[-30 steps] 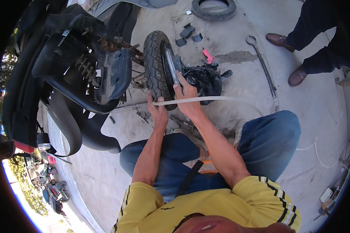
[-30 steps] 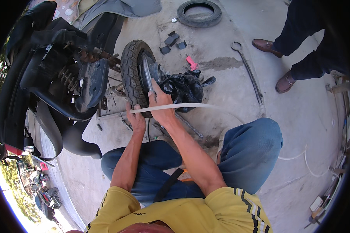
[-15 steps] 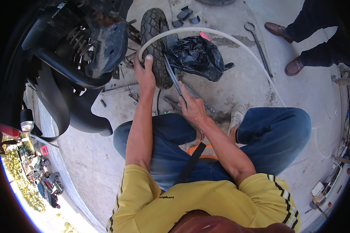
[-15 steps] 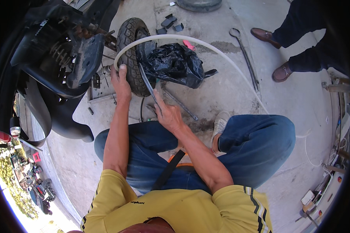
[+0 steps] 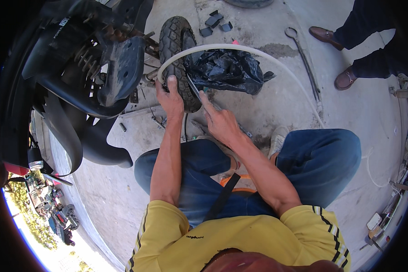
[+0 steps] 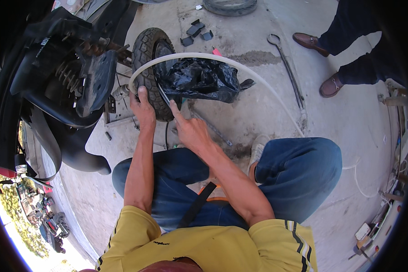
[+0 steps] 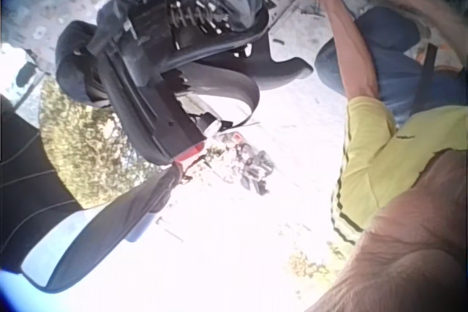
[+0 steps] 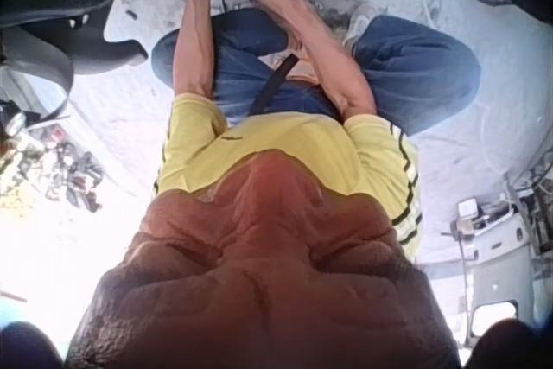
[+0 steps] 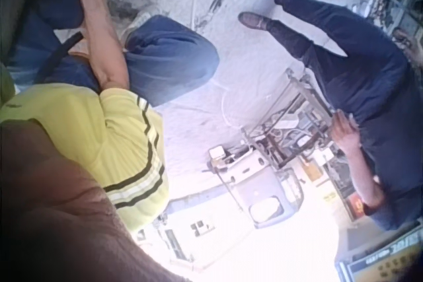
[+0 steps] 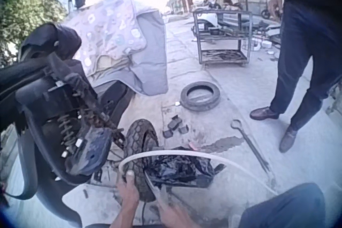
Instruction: The person removes a black plastic bag from a scooter tire, then uses a tire lever to pry the tire bead off the rim. They continue to work around the tire circumference, adjusting the lever and hands to separate the tire from the rim.
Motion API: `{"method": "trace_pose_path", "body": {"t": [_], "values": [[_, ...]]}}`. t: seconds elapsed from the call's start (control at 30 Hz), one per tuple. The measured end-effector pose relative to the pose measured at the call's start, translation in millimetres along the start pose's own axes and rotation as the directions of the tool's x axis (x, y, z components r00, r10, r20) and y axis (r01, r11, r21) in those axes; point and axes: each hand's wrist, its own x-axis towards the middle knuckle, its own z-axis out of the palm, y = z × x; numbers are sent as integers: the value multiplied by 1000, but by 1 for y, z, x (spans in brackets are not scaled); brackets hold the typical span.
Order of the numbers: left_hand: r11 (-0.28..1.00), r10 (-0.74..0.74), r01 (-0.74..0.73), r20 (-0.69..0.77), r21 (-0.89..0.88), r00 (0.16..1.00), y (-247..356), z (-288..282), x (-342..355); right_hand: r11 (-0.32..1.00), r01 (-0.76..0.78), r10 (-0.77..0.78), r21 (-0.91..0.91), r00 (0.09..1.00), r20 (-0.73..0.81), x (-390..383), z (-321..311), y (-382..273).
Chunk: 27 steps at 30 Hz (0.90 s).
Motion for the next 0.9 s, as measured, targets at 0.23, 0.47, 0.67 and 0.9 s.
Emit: {"method": "trace_pose_path", "body": {"t": [0.23, 0.47, 0.67, 0.9], "values": [[988, -70, 69, 1, 139, 998, 12, 2, 17, 980, 4, 7, -200, 998, 55, 25, -1, -4], [980, -93, 81, 55, 181, 994, 21, -2, 18, 973, 36, -64, -227, 991, -118, -9, -34, -15], [981, -94, 89, 24, 172, 995, 23, 3, 20, 956, 0, -24, -294, 997, -77, 3, -52, -11], [990, -48, 44, 29, 137, 998, 21, 6, 25, 997, 21, -24, -72, 999, -48, -20, -30, -4]]}}
